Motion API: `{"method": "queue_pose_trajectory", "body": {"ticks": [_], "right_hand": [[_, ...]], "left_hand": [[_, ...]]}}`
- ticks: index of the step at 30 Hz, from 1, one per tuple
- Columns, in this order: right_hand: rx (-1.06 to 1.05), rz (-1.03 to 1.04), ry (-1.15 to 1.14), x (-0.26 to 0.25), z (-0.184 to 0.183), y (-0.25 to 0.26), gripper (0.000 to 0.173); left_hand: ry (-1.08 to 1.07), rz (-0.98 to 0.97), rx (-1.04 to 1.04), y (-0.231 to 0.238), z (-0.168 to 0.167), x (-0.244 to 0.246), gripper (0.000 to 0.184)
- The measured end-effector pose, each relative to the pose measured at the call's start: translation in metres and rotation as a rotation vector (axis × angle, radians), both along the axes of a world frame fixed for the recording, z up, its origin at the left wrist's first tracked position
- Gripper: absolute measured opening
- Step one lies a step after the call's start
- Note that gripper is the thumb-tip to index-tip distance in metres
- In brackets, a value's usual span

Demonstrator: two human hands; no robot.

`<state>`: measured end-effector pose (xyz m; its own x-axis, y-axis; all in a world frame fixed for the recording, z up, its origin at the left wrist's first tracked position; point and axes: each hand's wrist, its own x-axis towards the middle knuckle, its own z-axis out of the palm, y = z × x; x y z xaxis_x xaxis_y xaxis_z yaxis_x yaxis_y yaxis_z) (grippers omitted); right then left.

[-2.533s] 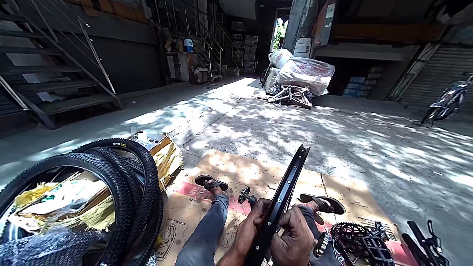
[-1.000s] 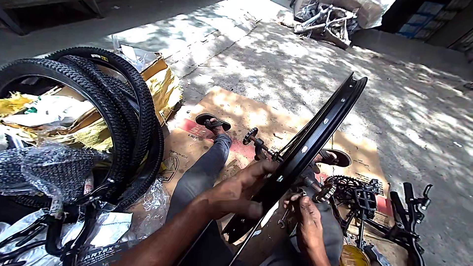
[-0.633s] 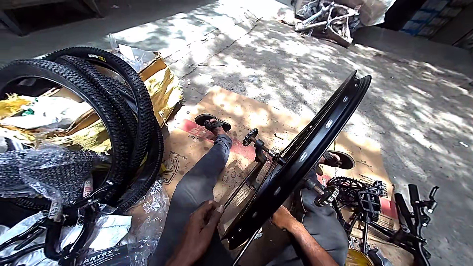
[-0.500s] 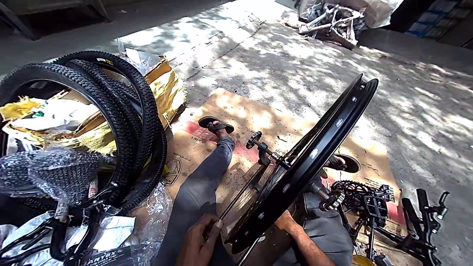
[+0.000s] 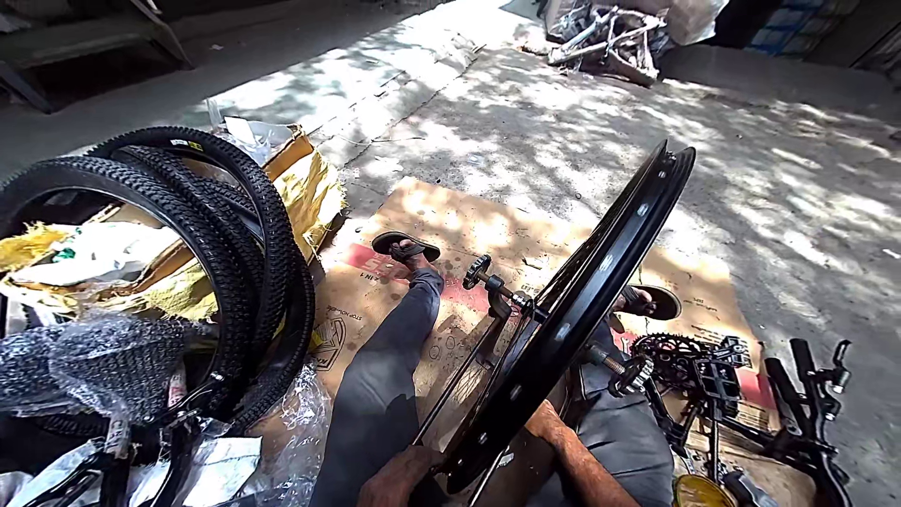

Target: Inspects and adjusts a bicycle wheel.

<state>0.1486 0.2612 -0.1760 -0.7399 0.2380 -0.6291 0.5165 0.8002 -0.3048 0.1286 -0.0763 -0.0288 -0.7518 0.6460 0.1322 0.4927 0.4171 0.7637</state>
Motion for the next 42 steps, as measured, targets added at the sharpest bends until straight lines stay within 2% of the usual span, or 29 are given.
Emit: {"method": "queue_pose_trajectory", "body": {"ticks": [8, 19, 29, 31, 34, 35, 36, 37, 39, 42], "right_hand": [[0.008, 0.008, -0.002, -0.001, -0.003, 0.001, 0.051], [-0.002, 0.004, -0.001, -0.002, -0.005, 0.004, 0.053], [-0.012, -0.004, 0.02, -0.001, -0.012, 0.006, 0.051], [-0.019, -0.011, 0.013, -0.001, -0.01, 0.005, 0.05], [-0.019, -0.011, 0.012, -0.001, -0.01, 0.006, 0.051], [-0.024, -0.012, 0.011, -0.001, -0.011, 0.006, 0.05], [-0.023, -0.013, 0.014, -0.001, -0.013, 0.006, 0.049], [-0.026, -0.016, 0.013, -0.001, -0.013, 0.006, 0.049], [-0.029, -0.013, 0.02, -0.001, -0.014, 0.007, 0.05], [-0.05, -0.011, 0.05, -0.001, -0.015, 0.009, 0.05]], "left_hand": [[0.086, -0.012, -0.111, 0.005, 0.001, -0.001, 0.043], [0.191, 0.023, -0.095, 0.008, -0.002, -0.001, 0.04], [0.135, -0.12, -0.335, 0.01, 0.007, -0.007, 0.042], [0.221, -0.071, -0.218, 0.008, 0.032, -0.008, 0.04], [0.187, 0.038, 0.276, 0.008, 0.086, -0.014, 0.035], [0.179, 0.044, 0.399, 0.01, 0.099, -0.02, 0.041], [0.204, 0.033, 0.447, 0.011, 0.106, -0.026, 0.055], [0.23, 0.027, 0.428, 0.012, 0.106, -0.031, 0.066], [0.231, 0.017, 0.302, 0.013, 0.093, -0.028, 0.071], [0.268, 0.001, 0.089, 0.013, 0.054, -0.017, 0.044]]}}
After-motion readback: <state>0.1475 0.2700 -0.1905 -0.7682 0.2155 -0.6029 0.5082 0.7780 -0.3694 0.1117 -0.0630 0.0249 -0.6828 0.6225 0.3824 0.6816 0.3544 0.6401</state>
